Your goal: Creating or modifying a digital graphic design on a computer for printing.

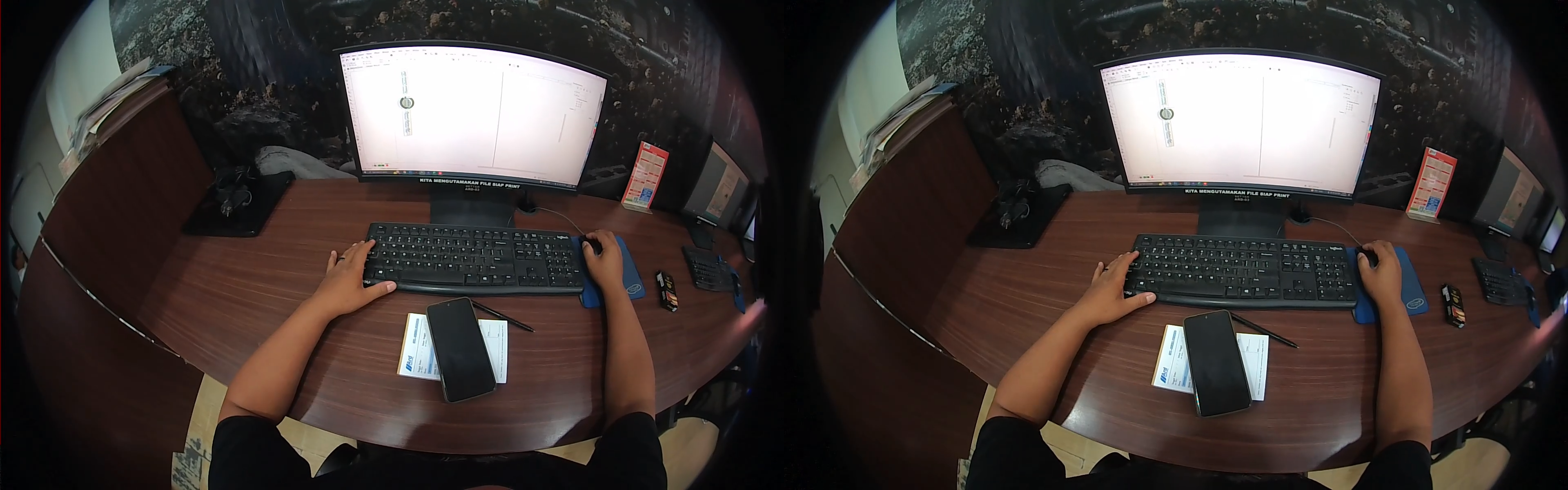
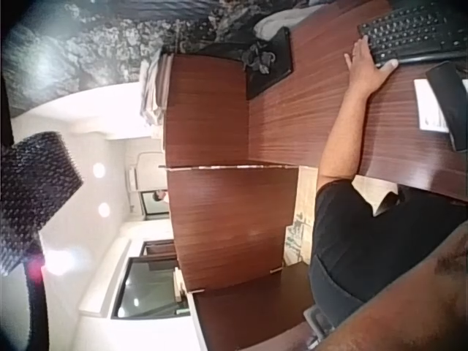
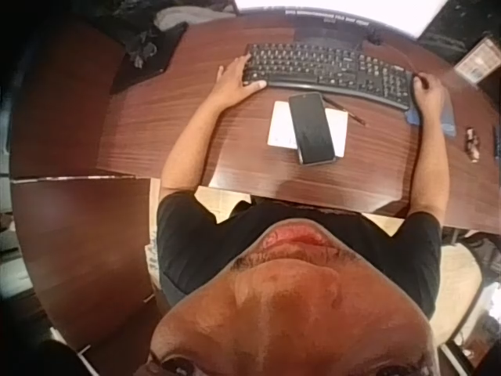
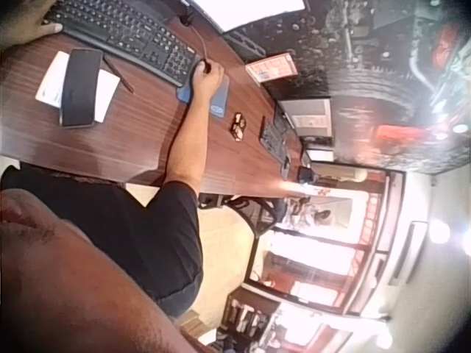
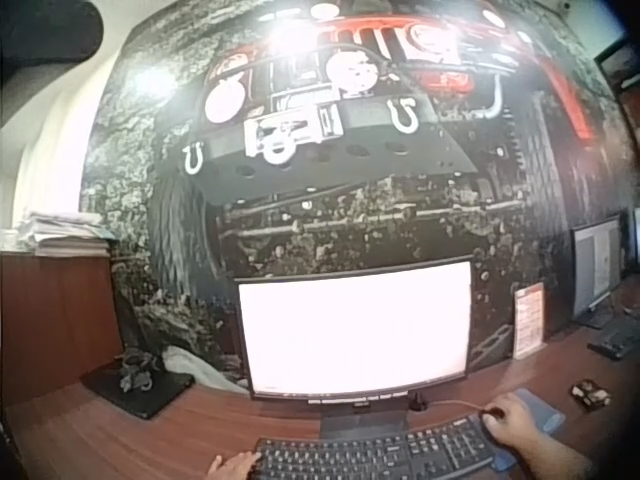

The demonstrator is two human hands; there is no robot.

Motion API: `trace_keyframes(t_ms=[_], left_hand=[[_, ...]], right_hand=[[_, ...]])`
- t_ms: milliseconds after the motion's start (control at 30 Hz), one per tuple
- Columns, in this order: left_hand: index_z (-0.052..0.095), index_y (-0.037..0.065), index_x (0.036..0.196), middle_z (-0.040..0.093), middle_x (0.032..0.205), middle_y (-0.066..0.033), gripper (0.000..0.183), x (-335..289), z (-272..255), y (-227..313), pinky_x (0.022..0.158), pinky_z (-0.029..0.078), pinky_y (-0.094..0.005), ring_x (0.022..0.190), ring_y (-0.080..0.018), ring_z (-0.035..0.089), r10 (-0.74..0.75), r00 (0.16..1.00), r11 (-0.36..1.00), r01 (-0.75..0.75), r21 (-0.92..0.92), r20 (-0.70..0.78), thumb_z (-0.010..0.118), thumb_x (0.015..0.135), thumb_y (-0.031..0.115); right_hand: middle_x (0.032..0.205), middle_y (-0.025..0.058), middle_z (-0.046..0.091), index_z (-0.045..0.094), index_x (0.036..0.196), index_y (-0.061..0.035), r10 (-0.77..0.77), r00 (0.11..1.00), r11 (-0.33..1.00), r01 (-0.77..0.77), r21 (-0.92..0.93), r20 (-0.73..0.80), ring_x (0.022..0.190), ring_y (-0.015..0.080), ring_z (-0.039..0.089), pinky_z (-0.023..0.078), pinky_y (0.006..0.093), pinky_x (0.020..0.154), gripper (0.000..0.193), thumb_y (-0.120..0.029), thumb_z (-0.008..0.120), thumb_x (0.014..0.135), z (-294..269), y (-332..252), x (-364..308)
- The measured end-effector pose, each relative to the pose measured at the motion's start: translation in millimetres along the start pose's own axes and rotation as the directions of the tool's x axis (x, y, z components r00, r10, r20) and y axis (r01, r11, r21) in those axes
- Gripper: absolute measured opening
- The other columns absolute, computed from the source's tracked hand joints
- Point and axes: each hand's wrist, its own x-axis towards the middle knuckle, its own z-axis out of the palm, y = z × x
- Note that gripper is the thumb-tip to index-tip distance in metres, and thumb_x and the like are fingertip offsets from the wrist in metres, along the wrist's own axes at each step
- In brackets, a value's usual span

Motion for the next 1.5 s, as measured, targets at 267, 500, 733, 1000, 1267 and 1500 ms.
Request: trace_keyframes(t_ms=[267, 500, 733, 1000, 1267, 1500], left_hand=[[0.030, 0.003, 0.155, 0.035, 0.157, -0.0284, 0.105, -0.2, -0.4, 0.2, 0.122, 0.010, -0.0607, 0.151, -0.0390, 0.027, -0.004, 1.000, 1.000, 0.004, 0.006, 0.001, 0.071, 0.082, 0.066], [0.029, 0.002, 0.155, 0.035, 0.158, -0.0278, 0.105, 0.1, -0.5, 1.3, 0.123, 0.009, -0.0601, 0.151, -0.0388, 0.027, -0.009, 1.000, 1.000, 0.009, 0.003, 0.011, 0.071, 0.082, 0.065], [0.030, 0.002, 0.155, 0.035, 0.158, -0.0273, 0.105, 0.1, 0.2, 0.5, 0.123, 0.010, -0.0603, 0.151, -0.0387, 0.027, -0.004, 1.000, 1.000, 0.004, -0.001, 0.003, 0.071, 0.082, 0.065], [0.030, 0.003, 0.154, 0.036, 0.158, -0.0268, 0.104, -0.3, 0.7, -1.0, 0.122, 0.011, -0.0612, 0.151, -0.0389, 0.027, -0.001, 1.000, 1.000, 0.001, 0.004, -0.002, 0.070, 0.082, 0.066], [0.030, 0.004, 0.155, 0.035, 0.158, -0.0273, 0.102, 0.2, 0.3, 0.1, 0.122, 0.009, -0.0611, 0.151, -0.0396, 0.027, -0.002, 1.000, 1.000, 0.002, -0.006, 0.003, 0.072, 0.082, 0.063], [0.030, 0.003, 0.154, 0.035, 0.158, -0.0271, 0.103, -1.1, -1.3, 1.6, 0.122, 0.009, -0.0613, 0.152, -0.0391, 0.026, 0.000, 1.000, 1.000, 0.000, 0.005, 0.000, 0.070, 0.083, 0.065]], right_hand=[[0.114, 0.0161, 0.065, 0.066, 0.113, -0.0037, 0.062, 0.998, 0.998, -0.062, -0.018, 0.011, 0.109, 0.0364, 0.064, 0.051, 0.0419, 0.093, 0.030, -0.011, 0.071, 0.084, -2.7, -7.0, -0.4], [0.116, 0.0166, 0.064, 0.065, 0.115, -0.0042, 0.110, 0.993, 0.992, -0.107, -0.068, 0.044, 0.112, 0.0374, 0.062, 0.050, 0.0425, 0.095, 0.033, -0.014, 0.071, 0.084, -2.1, 0.7, 0.3], [0.113, 0.0159, 0.064, 0.066, 0.111, -0.0032, 0.020, 1.000, 0.999, -0.019, -0.032, 0.018, 0.108, 0.0366, 0.063, 0.050, 0.0417, 0.093, 0.028, -0.012, 0.072, 0.085, -0.6, 6.0, -1.4], [0.112, 0.0144, 0.064, 0.066, 0.108, -0.0040, 0.069, 0.998, 0.997, -0.069, -0.033, 0.000, 0.108, 0.0361, 0.063, 0.050, 0.0421, 0.092, 0.026, -0.013, 0.073, 0.085, -1.9, -6.2, -0.2], [0.114, 0.0146, 0.064, 0.066, 0.107, -0.0038, 0.003, 1.000, 0.999, -0.003, -0.033, -0.010, 0.109, 0.0361, 0.063, 0.050, 0.0423, 0.092, 0.025, -0.013, 0.073, 0.085, 2.0, 7.2, -0.6], [0.112, 0.0151, 0.065, 0.068, 0.104, -0.0030, 0.053, 0.998, 0.999, -0.053, -0.006, -0.020, 0.107, 0.0356, 0.063, 0.050, 0.0416, 0.091, 0.022, -0.014, 0.074, 0.085, -2.3, -5.4, 0.1]])
